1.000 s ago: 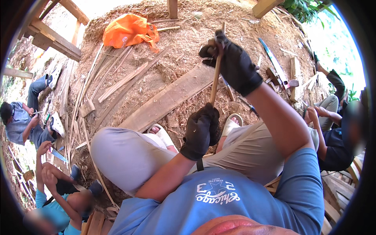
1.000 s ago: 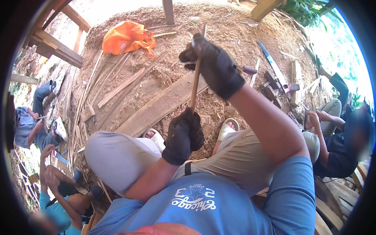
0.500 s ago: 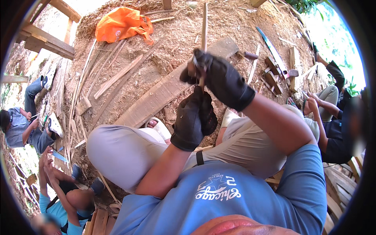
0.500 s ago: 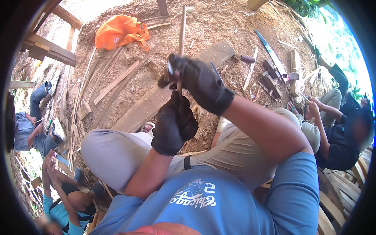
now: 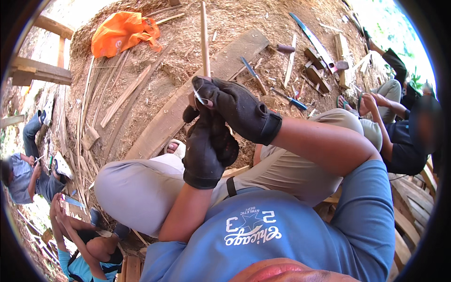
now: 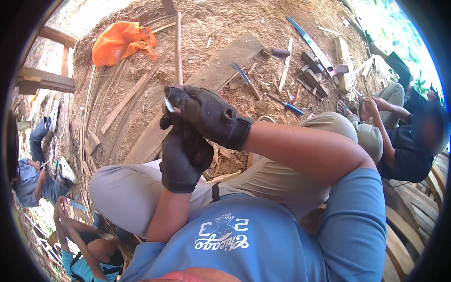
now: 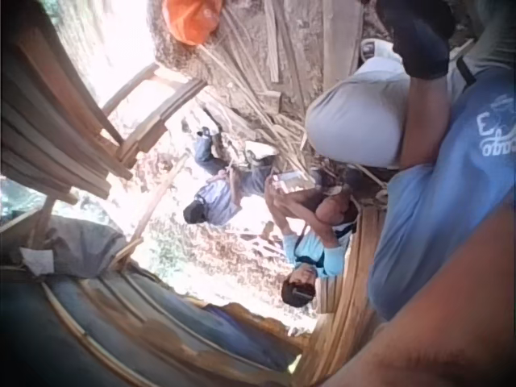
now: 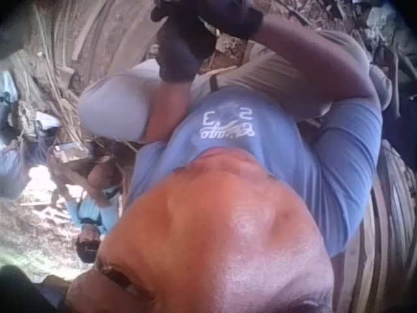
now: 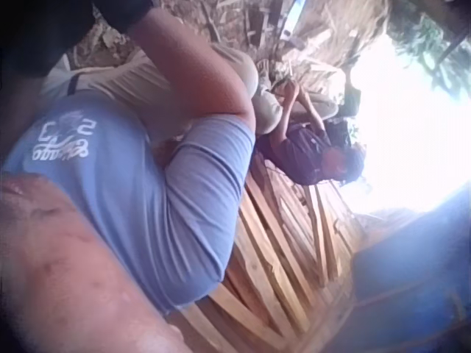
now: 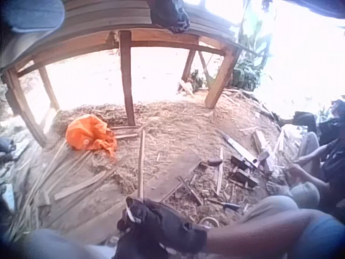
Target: The person sits on the ground and uses a knife to shave and shape a thin wooden stick. They repeatedly rotate the stick and scrape its surface to smooth it, while other people work nearby.
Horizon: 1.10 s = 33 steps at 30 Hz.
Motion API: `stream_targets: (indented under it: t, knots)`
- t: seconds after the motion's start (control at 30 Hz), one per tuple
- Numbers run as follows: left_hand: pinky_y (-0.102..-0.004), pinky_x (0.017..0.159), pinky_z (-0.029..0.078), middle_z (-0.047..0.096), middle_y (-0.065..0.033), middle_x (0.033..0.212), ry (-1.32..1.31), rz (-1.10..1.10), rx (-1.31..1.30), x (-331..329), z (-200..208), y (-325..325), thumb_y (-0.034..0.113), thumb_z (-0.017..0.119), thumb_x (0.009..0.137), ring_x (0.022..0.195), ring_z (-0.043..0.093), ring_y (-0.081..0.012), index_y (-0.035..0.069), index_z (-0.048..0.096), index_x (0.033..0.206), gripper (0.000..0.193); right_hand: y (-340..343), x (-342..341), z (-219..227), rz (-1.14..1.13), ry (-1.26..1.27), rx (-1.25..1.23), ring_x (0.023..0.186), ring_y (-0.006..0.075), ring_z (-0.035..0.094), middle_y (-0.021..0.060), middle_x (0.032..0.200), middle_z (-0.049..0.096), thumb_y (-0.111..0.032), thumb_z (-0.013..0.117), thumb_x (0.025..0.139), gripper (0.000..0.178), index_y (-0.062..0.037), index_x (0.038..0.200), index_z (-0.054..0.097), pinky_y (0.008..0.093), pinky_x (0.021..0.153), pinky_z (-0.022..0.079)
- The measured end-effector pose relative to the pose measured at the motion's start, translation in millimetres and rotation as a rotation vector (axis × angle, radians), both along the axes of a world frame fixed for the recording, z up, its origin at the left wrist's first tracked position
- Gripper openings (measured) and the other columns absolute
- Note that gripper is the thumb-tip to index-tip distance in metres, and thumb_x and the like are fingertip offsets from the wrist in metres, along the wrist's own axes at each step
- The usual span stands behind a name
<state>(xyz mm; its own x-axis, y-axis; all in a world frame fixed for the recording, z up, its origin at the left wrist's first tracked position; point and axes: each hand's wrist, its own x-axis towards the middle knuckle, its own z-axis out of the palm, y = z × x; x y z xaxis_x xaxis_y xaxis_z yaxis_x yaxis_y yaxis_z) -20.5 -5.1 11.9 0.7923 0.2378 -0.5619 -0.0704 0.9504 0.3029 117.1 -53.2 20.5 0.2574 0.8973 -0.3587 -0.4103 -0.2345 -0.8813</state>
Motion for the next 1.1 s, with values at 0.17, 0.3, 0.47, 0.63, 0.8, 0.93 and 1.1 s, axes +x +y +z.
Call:
stream_targets:
  t: [0.17,0.3,0.47,0.63,0.8,0.93,1.1]
  knots:
    - [-0.0242,0.041,0.033,0.048,0.0052,0.063,-0.013,-0.08,0.088,-5,5,4,0.048,0.041,0.112,0.044,0.042,-0.008,0.018,0.064,0.105,0.039,-8,19,10,0.112,-0.233,0.043,0.093,0.0151,0.062,0.0048,0.1,0.071,-0.045,0.053,0.105,0.044,-0.0057,0.105,0.072,0.0318,0.088,0.05]
    - [-0.0283,0.051,0.042,0.063,-0.0013,0.078,0.306,-0.148,1.114,-4,-14,-10,0.032,0.044,0.112,0.057,0.055,-0.0098,0.003,0.064,0.114,0.036,-15,29,-16,0.103,-0.298,-0.026,0.096,0.0174,0.066,0.0074,0.103,0.073,-0.045,0.056,0.103,0.046,-0.0044,0.114,0.074,0.034,0.089,0.052]
    - [-0.0417,0.058,0.045,0.067,-0.0122,0.077,0.501,-0.416,1.423,-13,-33,-14,0.024,0.051,0.11,0.064,0.064,-0.0254,0.002,0.063,0.108,0.026,-23,29,-15,0.163,-0.332,-0.163,0.092,0.0169,0.066,0.0083,0.101,0.073,-0.05,0.057,0.103,0.053,-0.0025,0.118,0.074,0.0328,0.087,0.053]
    - [-0.0526,0.065,0.046,0.067,-0.0227,0.08,0.489,-0.539,1.544,-19,-22,-13,0.022,0.049,0.108,0.077,0.066,-0.0441,0.001,0.063,0.107,0.025,-33,32,-25,0.198,-0.225,-0.322,0.074,0.0107,0.06,0.0041,0.084,0.066,-0.047,0.065,0.102,0.047,-0.0009,0.101,0.076,0.0288,0.068,0.05]
    - [-0.0506,0.065,0.048,0.067,-0.0197,0.077,0.458,-0.487,1.523,-21,-8,-17,0.02,0.049,0.107,0.073,0.067,-0.0409,0.003,0.063,0.103,0.023,-32,91,-38,-0.031,0.035,-0.057,0.078,0.0096,0.062,0.0057,0.095,0.068,-0.023,0.057,0.105,0.027,0.0018,0.115,0.065,0.0265,0.071,0.052]
    - [-0.0469,0.062,0.048,0.064,-0.0152,0.07,0.39,-0.484,1.324,-22,-6,-20,0.021,0.047,0.108,0.065,0.066,-0.0345,0.004,0.066,0.101,0.026,-28,131,-32,-0.178,0.069,-0.01,0.073,0.0142,0.062,0.0067,0.087,0.065,-0.015,0.057,0.1,0.02,0.0029,0.1,0.065,0.0292,0.07,0.055]
    - [-0.0406,0.058,0.048,0.058,-0.0092,0.064,0.425,-0.439,1.143,-24,-15,-17,0.029,0.046,0.111,0.059,0.063,-0.0226,0.003,0.065,0.097,0.035,-35,27,-45,0.133,-0.168,-0.16,0.082,0.0136,0.064,0.0069,0.102,0.068,-0.018,0.064,0.1,0.023,0.0003,0.114,0.068,0.0285,0.072,0.054]
